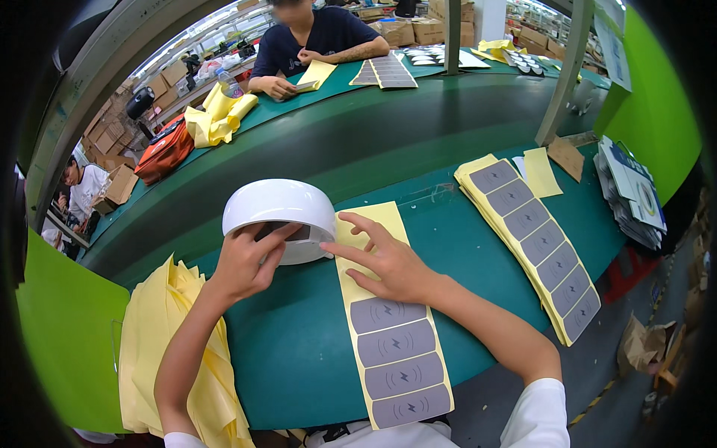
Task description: The person assembles small lighting components by hand, attaching labels and inserting parts into a white plastic lighting fixture.
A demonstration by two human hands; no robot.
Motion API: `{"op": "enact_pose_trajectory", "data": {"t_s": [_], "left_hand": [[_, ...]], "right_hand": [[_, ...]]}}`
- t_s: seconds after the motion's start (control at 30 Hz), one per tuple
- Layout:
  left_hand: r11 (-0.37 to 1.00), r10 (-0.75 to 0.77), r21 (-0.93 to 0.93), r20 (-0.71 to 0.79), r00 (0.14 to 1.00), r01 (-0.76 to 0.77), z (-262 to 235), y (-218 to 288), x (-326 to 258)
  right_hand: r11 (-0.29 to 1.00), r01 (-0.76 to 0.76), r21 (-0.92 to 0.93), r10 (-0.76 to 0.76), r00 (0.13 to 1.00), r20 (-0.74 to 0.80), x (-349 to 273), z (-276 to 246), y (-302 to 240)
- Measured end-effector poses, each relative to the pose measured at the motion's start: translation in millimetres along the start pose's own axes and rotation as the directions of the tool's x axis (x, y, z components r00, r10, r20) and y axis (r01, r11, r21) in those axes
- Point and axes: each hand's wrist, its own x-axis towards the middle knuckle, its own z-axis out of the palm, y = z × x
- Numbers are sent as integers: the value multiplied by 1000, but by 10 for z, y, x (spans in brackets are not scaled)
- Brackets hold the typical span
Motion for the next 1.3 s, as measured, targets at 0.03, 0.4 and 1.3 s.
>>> {"op": "enact_pose_trajectory", "data": {"t_s": [0.03, 0.4, 1.3], "left_hand": [[1000, 1, -1, 1, 1000, -1, 1, 1, -1], [994, 105, 29, -44, 993, -104, 26, -37, -11], [992, 124, -24, -16, 992, -125, 53, -110, -28]], "right_hand": [[1000, -2, 0, 2, 1000, 0, -3, 2, -1], [999, -29, -18, 29, 1000, -5, 25, 16, -28], [946, 148, -289, -227, 938, -260, 435, 165, -28]]}}
